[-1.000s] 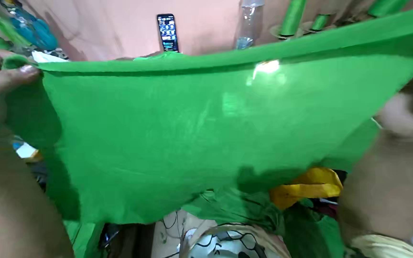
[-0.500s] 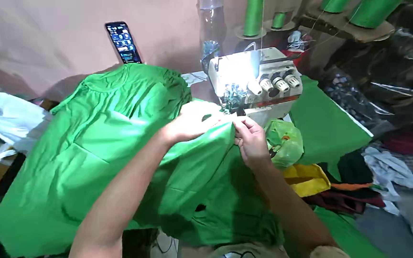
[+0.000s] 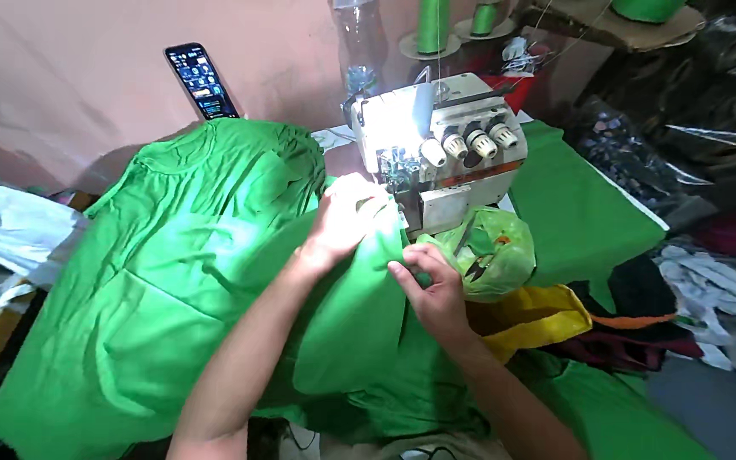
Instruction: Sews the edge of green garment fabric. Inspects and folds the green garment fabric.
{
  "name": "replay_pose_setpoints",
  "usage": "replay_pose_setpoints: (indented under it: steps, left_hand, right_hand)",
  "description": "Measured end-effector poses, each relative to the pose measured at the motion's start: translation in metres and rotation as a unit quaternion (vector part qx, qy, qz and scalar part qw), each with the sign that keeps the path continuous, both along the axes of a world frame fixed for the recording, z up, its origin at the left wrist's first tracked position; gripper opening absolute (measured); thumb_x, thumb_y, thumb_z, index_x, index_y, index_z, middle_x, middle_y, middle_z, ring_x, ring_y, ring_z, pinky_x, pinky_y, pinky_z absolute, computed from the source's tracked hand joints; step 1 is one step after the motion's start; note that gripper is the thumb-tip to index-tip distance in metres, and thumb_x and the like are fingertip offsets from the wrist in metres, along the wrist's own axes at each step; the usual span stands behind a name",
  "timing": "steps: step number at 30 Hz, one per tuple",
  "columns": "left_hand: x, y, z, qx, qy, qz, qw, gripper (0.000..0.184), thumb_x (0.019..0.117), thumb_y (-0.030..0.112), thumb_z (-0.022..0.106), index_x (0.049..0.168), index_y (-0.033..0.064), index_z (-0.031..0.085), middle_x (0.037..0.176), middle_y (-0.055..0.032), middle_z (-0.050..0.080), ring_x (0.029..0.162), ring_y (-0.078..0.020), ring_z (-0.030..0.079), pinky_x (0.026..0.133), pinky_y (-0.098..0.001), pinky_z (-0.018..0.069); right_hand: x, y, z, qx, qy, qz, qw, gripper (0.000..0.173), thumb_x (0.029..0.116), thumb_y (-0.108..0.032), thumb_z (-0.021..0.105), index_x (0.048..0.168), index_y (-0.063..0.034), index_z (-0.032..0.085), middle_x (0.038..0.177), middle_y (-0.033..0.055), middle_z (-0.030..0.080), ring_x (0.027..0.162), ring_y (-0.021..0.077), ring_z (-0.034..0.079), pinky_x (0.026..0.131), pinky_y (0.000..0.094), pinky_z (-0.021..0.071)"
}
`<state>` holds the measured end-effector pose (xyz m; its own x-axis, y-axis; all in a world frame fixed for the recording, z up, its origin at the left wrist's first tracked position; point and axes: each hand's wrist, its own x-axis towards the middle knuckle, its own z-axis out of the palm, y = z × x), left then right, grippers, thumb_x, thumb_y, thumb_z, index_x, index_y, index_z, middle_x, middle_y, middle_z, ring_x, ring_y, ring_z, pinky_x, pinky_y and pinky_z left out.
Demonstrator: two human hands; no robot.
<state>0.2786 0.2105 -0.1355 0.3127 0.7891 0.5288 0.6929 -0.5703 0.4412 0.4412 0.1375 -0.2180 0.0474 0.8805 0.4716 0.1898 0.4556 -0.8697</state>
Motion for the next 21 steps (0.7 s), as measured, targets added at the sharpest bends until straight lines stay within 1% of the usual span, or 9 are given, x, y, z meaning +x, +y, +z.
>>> replay_pose_setpoints:
  steps: [1,2,4,6,9,11,15,18,21]
  left_hand:
    - [0.002,0.0,-0.005,-0.023,-0.006,0.018,1.0,0.013,0.0947,0.01,0.067,0.097,0.0007,0.076,0.096,-0.0141,0.072,0.095,-0.0251,0.07,0.089,-0.0425,0.0552]
    - [0.003,-0.001,-0.008,-0.042,-0.013,0.027,0.999,0.011,0.0951,0.011,0.068,0.095,0.0018,0.074,0.094,-0.0129,0.071,0.092,-0.0241,0.069,0.086,-0.0434,0.0553]
    - [0.003,0.001,-0.014,-0.068,-0.028,0.037,0.997,0.011,0.096,0.012,0.067,0.093,0.0022,0.071,0.089,-0.0119,0.07,0.085,-0.0224,0.068,0.079,-0.0432,0.0546]
    - [0.003,0.001,-0.017,-0.074,-0.02,0.018,0.997,0.012,0.0981,0.01,0.064,0.093,0.0008,0.071,0.089,-0.0125,0.069,0.085,-0.0212,0.067,0.079,-0.0414,0.0544]
    - [0.004,-0.001,-0.019,-0.065,-0.02,0.01,0.998,0.011,0.0977,0.009,0.064,0.094,0.001,0.07,0.091,-0.0116,0.069,0.085,-0.0181,0.067,0.079,-0.036,0.055]
    - [0.004,-0.003,-0.02,-0.073,-0.016,0.022,0.997,0.012,0.0976,0.011,0.065,0.094,0.0012,0.072,0.094,-0.0124,0.071,0.089,-0.0204,0.068,0.082,-0.0399,0.0556]
    - [0.0,-0.014,-0.014,-0.122,0.014,0.054,0.991,0.015,0.0984,0.018,0.066,0.095,0.0055,0.075,0.094,-0.0099,0.072,0.092,-0.0218,0.069,0.084,-0.0456,0.0548]
    - [0.0,-0.02,-0.01,-0.133,0.029,0.072,0.988,0.015,0.0978,0.019,0.068,0.095,0.0059,0.076,0.094,-0.0103,0.073,0.092,-0.0229,0.069,0.083,-0.0464,0.0537]
    - [0.002,-0.021,-0.008,-0.135,0.044,0.077,0.987,0.018,0.0991,0.019,0.065,0.091,0.0046,0.074,0.089,-0.0114,0.071,0.088,-0.0251,0.068,0.08,-0.0482,0.0527]
  right_hand:
    - [0.001,0.005,-0.007,0.001,-0.029,-0.021,0.999,0.019,0.0909,-0.022,0.07,0.089,-0.0044,0.078,0.11,0.0141,0.067,0.105,0.0196,0.062,0.09,0.0338,0.0515]
    - [0.001,0.009,-0.012,-0.005,-0.044,-0.033,0.998,0.02,0.0897,-0.024,0.071,0.088,-0.0059,0.079,0.118,0.018,0.064,0.112,0.0262,0.058,0.095,0.0393,0.0493]
    - [0.003,0.014,-0.013,-0.029,-0.055,-0.035,0.997,0.021,0.0879,-0.026,0.071,0.089,-0.0061,0.079,0.123,0.0211,0.062,0.114,0.0289,0.057,0.095,0.0412,0.0486]
    - [0.003,0.019,-0.01,-0.045,-0.059,-0.031,0.997,0.023,0.0885,-0.027,0.072,0.089,-0.0045,0.078,0.12,0.02,0.065,0.11,0.027,0.061,0.09,0.038,0.0511]
    - [0.0,0.029,-0.01,-0.035,-0.047,-0.043,0.997,0.02,0.09,-0.023,0.071,0.083,-0.0052,0.077,0.098,0.0098,0.072,0.099,0.0197,0.064,0.083,0.0326,0.051]
    - [-0.002,0.028,-0.014,-0.02,-0.037,-0.05,0.998,0.017,0.0894,-0.019,0.07,0.079,-0.0064,0.076,0.09,0.0056,0.073,0.095,0.0158,0.065,0.084,0.0312,0.0489]
    - [-0.001,0.013,-0.021,0.0,-0.03,-0.051,0.998,0.015,0.0858,-0.02,0.073,0.076,-0.0085,0.075,0.086,0.0028,0.073,0.092,0.0138,0.064,0.086,0.0297,0.0491]
    - [-0.002,0.01,-0.022,0.003,-0.025,-0.06,0.998,0.016,0.084,-0.021,0.075,0.072,-0.0097,0.074,0.083,0.0014,0.072,0.091,0.0138,0.063,0.086,0.0311,0.0469]
    - [-0.002,0.01,-0.023,0.009,-0.026,-0.065,0.998,0.02,0.0838,-0.022,0.076,0.068,-0.0109,0.071,0.079,-0.0003,0.071,0.088,0.0134,0.063,0.084,0.0322,0.0457]
